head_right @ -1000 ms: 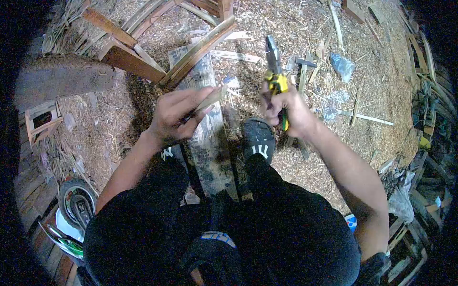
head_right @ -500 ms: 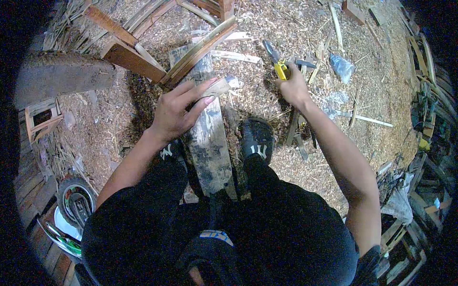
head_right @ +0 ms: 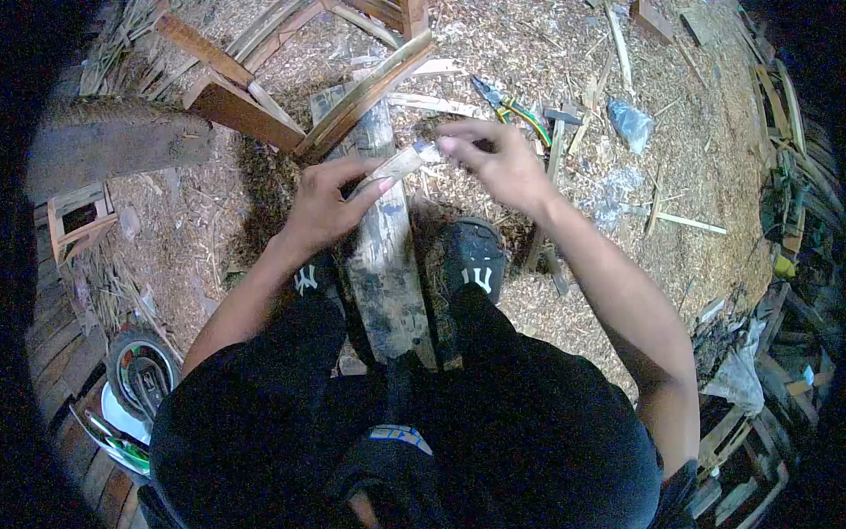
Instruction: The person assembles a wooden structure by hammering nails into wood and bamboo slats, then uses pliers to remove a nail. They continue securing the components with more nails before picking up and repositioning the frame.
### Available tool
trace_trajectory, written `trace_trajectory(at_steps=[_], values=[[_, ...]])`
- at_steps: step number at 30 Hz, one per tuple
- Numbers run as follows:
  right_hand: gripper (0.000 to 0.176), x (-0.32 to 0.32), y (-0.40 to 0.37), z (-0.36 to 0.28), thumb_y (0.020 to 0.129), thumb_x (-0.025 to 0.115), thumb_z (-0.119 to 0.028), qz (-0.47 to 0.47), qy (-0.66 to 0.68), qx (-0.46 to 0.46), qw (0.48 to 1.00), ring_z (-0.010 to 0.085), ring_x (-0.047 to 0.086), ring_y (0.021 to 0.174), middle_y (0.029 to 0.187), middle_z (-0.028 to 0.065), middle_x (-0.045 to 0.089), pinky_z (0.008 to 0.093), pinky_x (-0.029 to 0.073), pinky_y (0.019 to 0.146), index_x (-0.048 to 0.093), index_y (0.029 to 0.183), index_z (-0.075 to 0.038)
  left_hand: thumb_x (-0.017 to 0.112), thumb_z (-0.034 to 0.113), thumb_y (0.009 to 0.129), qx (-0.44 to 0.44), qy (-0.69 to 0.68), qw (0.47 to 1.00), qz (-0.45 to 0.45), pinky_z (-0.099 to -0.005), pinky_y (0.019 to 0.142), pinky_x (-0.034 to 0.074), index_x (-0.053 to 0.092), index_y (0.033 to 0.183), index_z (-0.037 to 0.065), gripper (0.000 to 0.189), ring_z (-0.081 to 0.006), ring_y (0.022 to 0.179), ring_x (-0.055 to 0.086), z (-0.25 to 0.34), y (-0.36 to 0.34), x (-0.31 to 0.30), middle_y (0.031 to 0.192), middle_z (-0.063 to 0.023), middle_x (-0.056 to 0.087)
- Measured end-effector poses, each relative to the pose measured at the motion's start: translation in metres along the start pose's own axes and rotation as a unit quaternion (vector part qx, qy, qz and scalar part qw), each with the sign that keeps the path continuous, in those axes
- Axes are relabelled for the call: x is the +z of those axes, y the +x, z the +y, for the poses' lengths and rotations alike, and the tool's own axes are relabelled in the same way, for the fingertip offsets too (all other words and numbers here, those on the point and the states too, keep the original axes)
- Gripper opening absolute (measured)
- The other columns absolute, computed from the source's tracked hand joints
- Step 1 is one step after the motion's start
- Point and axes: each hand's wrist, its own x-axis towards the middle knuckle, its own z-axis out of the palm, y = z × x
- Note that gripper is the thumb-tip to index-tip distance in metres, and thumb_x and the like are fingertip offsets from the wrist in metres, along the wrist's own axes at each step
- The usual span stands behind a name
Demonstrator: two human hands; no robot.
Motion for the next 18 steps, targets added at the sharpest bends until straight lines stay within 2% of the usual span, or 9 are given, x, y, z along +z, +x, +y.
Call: trace_trajectory(at_steps=[1,3,4,5,8,9,11,13,18], values=[[0.033,0.008,-0.002,-0.008,0.095,0.071,-0.026,-0.030,0.058,0.029,0.997,0.0142,0.067,0.089,0.099,0.0092,0.074,0.0314,0.054,0.083,0.073,0.119,-0.004,0.073,0.028,0.092,-0.017,-0.008,1.000,-0.009,-0.0418,0.082,0.055,0.073,0.112,0.001,0.034,-0.0359,0.091,0.071,0.002,0.001,-0.001,0.100,-0.0203,0.073],[0.031,0.023,-0.003,-0.015,0.096,0.071,-0.024,-0.059,0.086,0.016,0.994,0.0131,0.067,0.084,0.096,0.0084,0.074,0.0296,0.055,0.077,0.072,0.117,-0.002,0.074,0.029,0.091,-0.034,-0.016,0.999,-0.018,-0.0415,0.082,0.055,0.074,0.109,0.000,0.035,-0.0354,0.092,0.072,0.005,0.002,-0.002,0.099,-0.0208,0.073],[0.029,0.027,-0.003,-0.017,0.096,0.071,-0.022,-0.088,0.113,0.003,0.990,0.0120,0.068,0.079,0.094,0.0076,0.073,0.0277,0.055,0.072,0.072,0.115,0.000,0.076,0.027,0.090,-0.040,-0.007,0.999,-0.026,-0.0388,0.083,0.056,0.075,0.107,0.000,0.032,-0.0300,0.092,0.073,0.006,0.003,-0.004,0.100,-0.0185,0.075],[0.029,0.029,-0.002,-0.016,0.096,0.071,-0.022,-0.088,0.114,0.003,0.990,0.0120,0.068,0.079,0.094,0.0076,0.073,0.0277,0.055,0.072,0.072,0.115,0.000,0.077,0.024,0.089,-0.046,0.001,0.998,-0.034,-0.0361,0.084,0.057,0.075,0.106,0.001,0.029,-0.0246,0.092,0.074,0.007,0.004,-0.005,0.101,-0.0161,0.076],[0.023,0.036,0.002,-0.009,0.096,0.070,-0.015,-0.085,0.166,0.020,0.982,0.0127,0.068,0.073,0.090,0.0088,0.072,0.0270,0.056,0.067,0.071,0.109,0.004,0.076,0.029,0.090,-0.099,-0.021,0.993,-0.055,-0.0343,0.080,0.056,0.076,0.103,0.001,0.030,-0.0220,0.089,0.074,0.000,0.003,-0.007,0.095,-0.0153,0.076],[0.024,0.037,0.003,-0.004,0.097,0.070,-0.015,-0.061,0.175,0.044,0.982,0.0139,0.068,0.073,0.090,0.0104,0.072,0.0275,0.057,0.067,0.070,0.108,0.006,0.076,0.029,0.090,-0.100,-0.021,0.993,-0.054,-0.0343,0.080,0.056,0.076,0.103,0.001,0.030,-0.0220,0.089,0.074,0.002,0.004,-0.012,0.095,-0.0153,0.076],[0.024,0.038,0.007,0.007,0.097,0.069,-0.014,-0.039,0.183,0.068,0.980,0.0152,0.069,0.072,0.089,0.0120,0.072,0.0280,0.058,0.067,0.069,0.107,0.008,0.075,0.033,0.089,-0.228,0.009,0.961,-0.155,-0.0400,0.075,0.054,0.076,0.100,0.002,0.033,-0.0332,0.081,0.073,0.006,0.007,-0.026,0.086,-0.0185,0.074],[0.026,0.037,0.010,0.016,0.099,0.066,-0.013,0.005,0.235,0.129,0.963,0.0171,0.070,0.074,0.091,0.0135,0.072,0.0290,0.061,0.068,0.067,0.111,0.010,0.075,0.034,0.090,-0.240,0.021,0.958,-0.153,-0.0396,0.075,0.054,0.076,0.100,0.002,0.033,-0.0329,0.082,0.073,-0.005,0.001,-0.030,0.086,-0.0188,0.074],[0.026,0.032,0.012,0.027,0.101,0.062,-0.012,0.043,0.270,0.168,0.947,0.0171,0.069,0.079,0.097,0.0137,0.071,0.0290,0.062,0.070,0.065,0.116,0.009,0.075,0.034,0.089,-0.223,0.005,0.968,-0.118,-0.0393,0.078,0.055,0.077,0.101,0.003,0.033,-0.0328,0.084,0.074,-0.038,-0.023,-0.035,0.089,-0.0201,0.074]])
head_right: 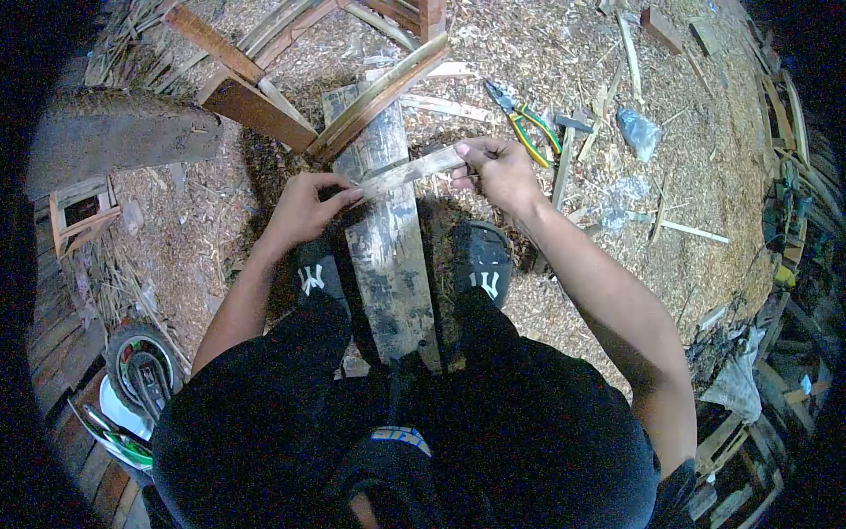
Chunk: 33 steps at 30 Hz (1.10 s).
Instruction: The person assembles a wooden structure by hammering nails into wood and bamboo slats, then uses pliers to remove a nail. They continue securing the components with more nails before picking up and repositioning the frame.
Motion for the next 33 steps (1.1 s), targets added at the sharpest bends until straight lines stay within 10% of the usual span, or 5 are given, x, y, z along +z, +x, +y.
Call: trace_trajectory(at_steps=[17,23,25,33], values=[[0.025,-0.008,0.003,-0.028,0.108,0.050,-0.019,0.095,0.111,-0.105,0.984,0.0169,0.064,0.070,0.092,0.0125,0.067,0.0310,0.057,0.061,0.060,0.114,0.004,0.070,0.032,0.095,-0.006,-0.050,0.997,0.056,-0.0348,0.090,0.052,0.075,0.112,0.003,0.034,-0.0208,0.096,0.070,-0.006,-0.021,-0.047,0.101,-0.0136,0.076],[0.027,-0.017,0.012,-0.064,0.110,0.045,-0.025,0.095,0.248,-0.138,0.954,0.0208,0.067,0.078,0.095,0.0124,0.066,0.0361,0.057,0.073,0.058,0.111,-0.001,0.065,0.033,0.101,-0.050,-0.113,0.987,0.104,-0.0295,0.071,0.053,0.074,0.101,0.001,0.033,-0.0114,0.074,0.064,-0.026,-0.018,-0.079,0.083,-0.0030,0.070],[0.024,-0.020,0.020,-0.084,0.110,0.044,-0.021,0.048,0.245,-0.147,0.957,0.0241,0.065,0.085,0.101,0.0135,0.063,0.0375,0.056,0.078,0.057,0.110,-0.001,0.064,0.029,0.101,-0.049,-0.192,0.945,0.259,-0.0278,0.069,0.055,0.073,0.106,0.002,0.029,-0.0104,0.074,0.063,-0.023,-0.013,-0.080,0.087,-0.0032,0.070],[0.043,0.004,0.071,-0.133,0.096,0.071,-0.037,0.088,-0.104,-0.275,0.952,0.0112,0.062,0.081,0.095,0.0049,0.066,0.0283,0.052,0.077,0.068,0.127,-0.007,0.062,0.029,0.103,-0.107,-0.270,0.925,0.244,-0.0286,0.074,0.057,0.038,0.153,0.009,0.059,-0.0146,0.095,0.062,0.002,0.017,-0.102,0.136,-0.0144,0.056]])
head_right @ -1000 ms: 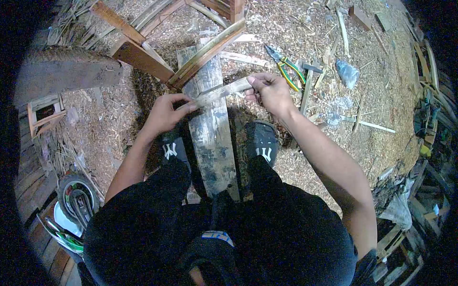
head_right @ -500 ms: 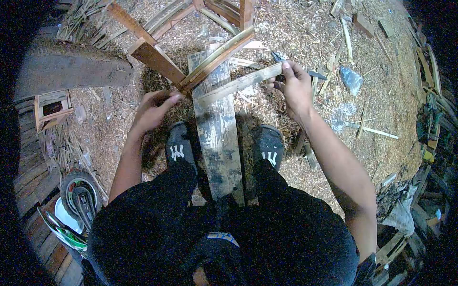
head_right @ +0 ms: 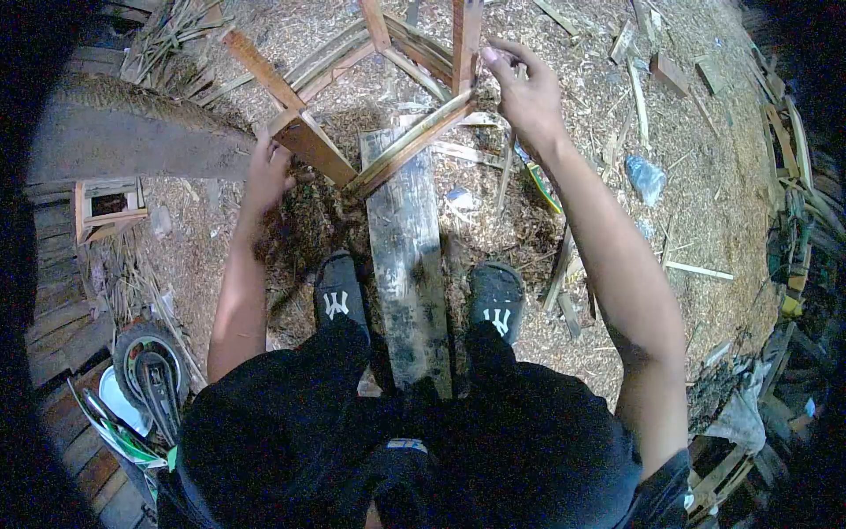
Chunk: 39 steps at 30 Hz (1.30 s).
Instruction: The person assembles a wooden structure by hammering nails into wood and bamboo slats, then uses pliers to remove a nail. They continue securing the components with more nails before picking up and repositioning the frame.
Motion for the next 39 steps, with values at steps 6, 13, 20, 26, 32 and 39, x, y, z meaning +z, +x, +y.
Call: trace_trajectory(at_steps=[6,13,20,26,32,39], values=[[0.047,0.002,0.019,-0.001,0.092,0.074,-0.039,-0.065,-0.107,-0.077,0.989,0.0233,0.065,0.112,0.113,0.0144,0.073,0.0373,0.048,0.102,0.070,0.129,-0.010,0.067,0.030,0.099,0.154,0.057,0.985,0.049,-0.0439,0.109,0.043,0.022,0.160,0.011,0.078,-0.0346,0.138,0.044,-0.064,0.030,0.010,0.156,-0.0213,0.037],[0.041,0.003,0.014,-0.018,0.090,0.077,-0.035,-0.078,-0.112,-0.099,0.986,0.0144,0.065,0.094,0.099,0.0073,0.074,0.0310,0.050,0.090,0.075,0.115,-0.002,0.067,0.015,0.096,0.108,-0.027,0.993,0.033,-0.0354,0.089,0.054,0.005,0.163,0.013,0.091,-0.0242,0.117,0.059,-0.064,0.035,0.030,0.140,-0.0171,0.051],[0.036,0.000,-0.012,-0.050,0.087,0.081,-0.034,-0.034,-0.051,-0.128,0.990,0.0098,0.060,0.078,0.083,0.0023,0.069,0.0260,0.047,0.073,0.078,0.099,-0.001,0.063,0.018,0.098,0.012,-0.209,0.978,0.005,-0.0309,0.082,0.050,0.045,0.145,0.010,0.052,-0.0149,0.100,0.060,0.003,-0.010,0.025,0.117,-0.0042,0.061],[0.029,-0.009,-0.030,-0.099,0.093,0.076,-0.031,0.030,-0.024,-0.159,0.987,0.0053,0.052,0.050,0.063,-0.0020,0.060,0.0232,0.040,0.044,0.073,0.093,-0.002,0.047,0.032,0.106,-0.016,-0.178,0.979,-0.100,-0.0374,0.098,0.056,0.052,0.140,0.003,0.045,-0.0219,0.110,0.068,0.037,-0.031,0.018,0.125,-0.0122,0.066],[0.035,-0.014,-0.029,-0.091,0.093,0.076,-0.035,0.005,-0.024,-0.057,0.998,0.0073,0.050,0.049,0.059,0.0002,0.057,0.0263,0.037,0.043,0.069,0.084,-0.001,0.027,0.043,0.108,-0.075,-0.160,0.980,-0.091,-0.0358,0.097,0.055,0.049,0.140,-0.001,0.058,-0.0214,0.114,0.066,0.054,-0.027,0.018,0.127,-0.0173,0.064],[0.037,-0.027,-0.052,-0.163,0.097,0.071,-0.033,-0.031,-0.010,-0.125,0.992,0.0094,0.050,0.042,0.056,0.0018,0.055,0.0269,0.035,0.039,0.063,0.077,-0.003,0.030,0.050,0.105,0.024,-0.115,0.986,-0.120,-0.0368,0.101,0.053,0.038,0.148,0.003,0.064,-0.0258,0.123,0.059,0.081,-0.048,-0.009,0.136,-0.0204,0.056]])
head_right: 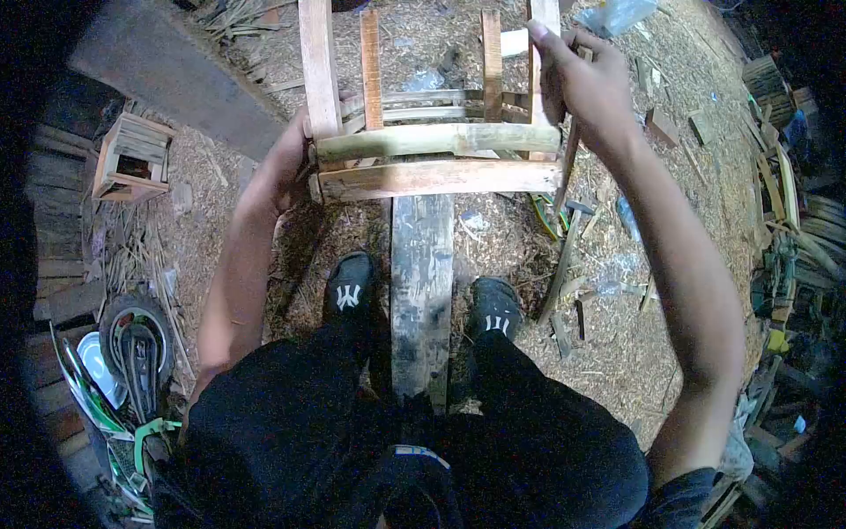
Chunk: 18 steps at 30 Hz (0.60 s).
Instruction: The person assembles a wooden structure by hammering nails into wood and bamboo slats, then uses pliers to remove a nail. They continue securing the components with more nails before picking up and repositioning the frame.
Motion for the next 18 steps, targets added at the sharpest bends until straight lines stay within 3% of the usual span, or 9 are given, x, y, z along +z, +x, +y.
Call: trace_trajectory(at_steps=[5,7,9,11,12,13,15,16,18], values=[[0.042,-0.005,0.019,-0.016,0.099,0.067,-0.036,-0.050,-0.104,0.060,0.992,0.0110,0.048,0.042,0.055,0.0032,0.055,0.0288,0.035,0.040,0.060,0.073,-0.004,0.033,0.052,0.106,-0.047,-0.005,0.999,-0.021,-0.0444,0.099,0.054,0.046,0.141,0.005,0.060,-0.0254,0.117,0.062,0.002,-0.008,-0.006,0.128,-0.0164,0.061],[0.048,-0.004,0.017,-0.005,0.096,0.070,-0.042,-0.064,-0.156,0.091,0.981,0.0119,0.049,0.045,0.058,0.0025,0.055,0.0300,0.035,0.042,0.060,0.069,-0.004,0.020,0.060,0.105,-0.129,0.007,0.987,-0.091,-0.0418,0.076,0.063,0.046,0.139,0.004,0.070,-0.0250,0.099,0.070,-0.003,-0.015,-0.006,0.118,-0.0179,0.065],[0.047,-0.005,0.023,0.035,0.095,0.072,-0.042,-0.074,-0.193,0.111,0.972,0.0114,0.048,0.046,0.058,0.0020,0.054,0.0305,0.035,0.042,0.061,0.071,-0.003,0.021,0.062,0.105,-0.111,0.009,0.989,-0.093,-0.0398,0.063,0.063,0.045,0.142,0.003,0.074,-0.0250,0.090,0.071,-0.011,-0.026,0.004,0.120,-0.0189,0.065],[0.045,0.005,0.016,0.032,0.094,0.073,-0.041,-0.050,-0.137,0.094,0.985,0.0107,0.047,0.046,0.058,0.0018,0.054,0.0309,0.034,0.042,0.061,0.072,-0.004,0.023,0.066,0.104,-0.151,0.067,0.979,-0.121,-0.0450,0.076,0.062,0.043,0.146,0.003,0.079,-0.0251,0.101,0.069,0.008,-0.044,0.003,0.128,-0.0182,0.063],[0.046,0.005,0.017,0.031,0.094,0.073,-0.042,-0.046,-0.146,0.099,0.983,0.0107,0.047,0.045,0.058,0.0015,0.053,0.0308,0.034,0.042,0.061,0.071,-0.004,0.022,0.067,0.103,-0.071,0.072,0.988,-0.116,-0.0485,0.095,0.055,0.041,0.150,0.004,0.081,-0.0257,0.113,0.065,-0.047,-0.002,-0.014,0.135,-0.0162,0.061],[0.046,0.007,0.013,0.030,0.095,0.072,-0.042,-0.050,-0.139,0.076,0.986,0.0102,0.046,0.044,0.057,0.0006,0.052,0.0298,0.033,0.041,0.059,0.072,-0.004,0.022,0.067,0.103,-0.078,0.071,0.988,-0.112,-0.0485,0.095,0.055,0.041,0.150,0.004,0.081,-0.0257,0.113,0.065,-0.050,0.004,-0.021,0.135,-0.0162,0.061],[0.046,0.008,0.013,0.028,0.095,0.071,-0.041,-0.048,-0.139,0.086,0.985,0.0092,0.044,0.044,0.056,-0.0006,0.051,0.0288,0.031,0.041,0.059,0.073,-0.003,0.021,0.065,0.105,0.069,0.237,0.967,-0.061,-0.0445,0.107,0.045,0.039,0.152,0.007,0.077,-0.0253,0.123,0.060,-0.045,0.004,-0.026,0.142,-0.0162,0.057],[0.043,0.008,0.012,0.023,0.096,0.071,-0.040,-0.058,-0.130,0.100,0.985,0.0077,0.043,0.044,0.056,-0.0016,0.050,0.0280,0.030,0.041,0.059,0.075,-0.004,0.019,0.059,0.106,-0.017,0.189,0.981,-0.029,-0.0405,0.106,0.046,0.036,0.152,0.003,0.075,-0.0278,0.121,0.062,-0.002,-0.025,-0.012,0.139,-0.0184,0.059],[0.042,0.011,0.016,0.025,0.096,0.071,-0.040,-0.062,-0.141,0.091,0.984,0.0071,0.043,0.045,0.057,-0.0020,0.051,0.0275,0.030,0.041,0.059,0.075,-0.005,0.019,0.057,0.107,-0.007,0.040,0.998,-0.057,-0.0421,0.106,0.046,0.035,0.152,0.000,0.075,-0.0289,0.120,0.062,0.009,-0.014,-0.011,0.135,-0.0191,0.062]])
